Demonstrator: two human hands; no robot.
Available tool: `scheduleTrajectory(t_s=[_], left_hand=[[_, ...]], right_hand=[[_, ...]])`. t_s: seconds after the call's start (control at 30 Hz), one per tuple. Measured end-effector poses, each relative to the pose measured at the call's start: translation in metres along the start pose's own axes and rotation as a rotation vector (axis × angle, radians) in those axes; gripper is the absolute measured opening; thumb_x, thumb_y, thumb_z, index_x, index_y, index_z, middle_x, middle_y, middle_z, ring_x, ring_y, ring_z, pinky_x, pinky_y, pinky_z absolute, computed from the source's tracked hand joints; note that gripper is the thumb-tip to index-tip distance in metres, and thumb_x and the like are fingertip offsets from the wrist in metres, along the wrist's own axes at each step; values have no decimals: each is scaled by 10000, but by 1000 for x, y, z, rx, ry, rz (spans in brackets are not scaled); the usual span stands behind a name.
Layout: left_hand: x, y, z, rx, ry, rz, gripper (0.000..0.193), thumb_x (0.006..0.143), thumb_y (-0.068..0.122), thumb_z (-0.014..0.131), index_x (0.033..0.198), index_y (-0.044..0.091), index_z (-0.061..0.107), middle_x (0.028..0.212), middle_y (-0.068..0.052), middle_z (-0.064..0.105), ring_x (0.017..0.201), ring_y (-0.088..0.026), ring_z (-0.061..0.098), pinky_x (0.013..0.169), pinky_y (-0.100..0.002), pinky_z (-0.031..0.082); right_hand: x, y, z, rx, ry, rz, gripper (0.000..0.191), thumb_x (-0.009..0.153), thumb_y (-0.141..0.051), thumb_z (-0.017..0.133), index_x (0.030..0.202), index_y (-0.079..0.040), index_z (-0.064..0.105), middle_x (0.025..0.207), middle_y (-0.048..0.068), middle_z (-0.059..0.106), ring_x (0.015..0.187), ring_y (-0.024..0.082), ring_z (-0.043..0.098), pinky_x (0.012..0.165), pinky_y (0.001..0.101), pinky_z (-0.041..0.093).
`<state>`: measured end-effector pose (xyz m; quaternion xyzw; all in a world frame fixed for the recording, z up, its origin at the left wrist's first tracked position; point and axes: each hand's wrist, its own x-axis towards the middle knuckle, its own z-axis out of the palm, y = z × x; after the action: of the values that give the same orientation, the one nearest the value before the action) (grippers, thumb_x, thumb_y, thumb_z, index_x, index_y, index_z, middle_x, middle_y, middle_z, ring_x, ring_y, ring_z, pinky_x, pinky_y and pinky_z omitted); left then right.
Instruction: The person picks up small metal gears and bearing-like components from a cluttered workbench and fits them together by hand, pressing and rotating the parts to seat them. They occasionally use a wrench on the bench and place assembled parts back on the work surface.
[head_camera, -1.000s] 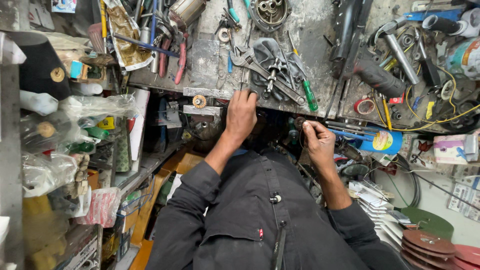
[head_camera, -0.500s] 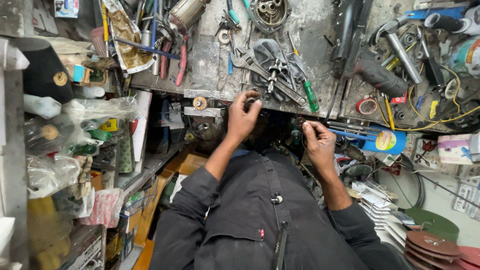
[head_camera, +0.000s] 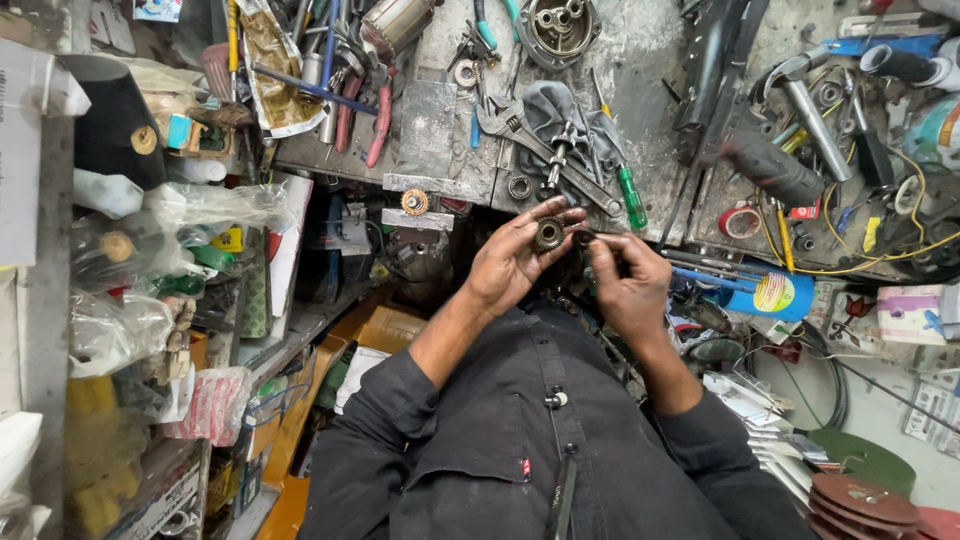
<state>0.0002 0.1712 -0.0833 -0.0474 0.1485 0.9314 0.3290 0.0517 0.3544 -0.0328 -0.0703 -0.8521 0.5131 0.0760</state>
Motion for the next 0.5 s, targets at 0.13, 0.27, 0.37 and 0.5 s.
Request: scheduleTrajectory(t_s=[0.13, 0.27, 0.37, 0.5], left_hand=[[-2, -11, -5, 49, -33, 27, 516, 1117, 126, 556, 1579, -32, 391, 1470, -180, 556, 1402, -280, 538, 1210, -401, 453], [1, -18, 0, 267, 6, 171, 568, 1038, 6, 640, 1553, 4, 401, 1440, -154, 583, 1394, -242, 557, 1190, -384, 461], [0, -19, 12, 410, 85, 288, 703, 939, -55, 720, 1544, 31, 371, 1397, -151, 620, 1304, -218, 617, 1122, -368, 509], [-7, -22, 36, 786, 197, 427, 820, 885, 34, 819, 1558, 36, 349, 1361, -153, 678, 1159, -202, 704, 1040, -341, 591]], right_hand=[[9, -33, 7, -420, 59, -411, 112, 960, -50, 754, 1060, -28, 706, 859, 116, 662, 742, 264, 655, 659, 358, 518], [9, -44, 11, -508, 42, -445, 141, 925, -34, 766, 1058, -13, 724, 835, 127, 655, 723, 295, 669, 640, 390, 530], [2, -31, 12, -419, 51, -430, 152, 952, -40, 746, 1095, -2, 713, 878, 125, 663, 741, 269, 668, 656, 366, 533], [-9, 9, 18, 42, 72, -190, 122, 1081, -103, 666, 1127, 6, 694, 934, 55, 653, 809, 156, 606, 704, 298, 489]])
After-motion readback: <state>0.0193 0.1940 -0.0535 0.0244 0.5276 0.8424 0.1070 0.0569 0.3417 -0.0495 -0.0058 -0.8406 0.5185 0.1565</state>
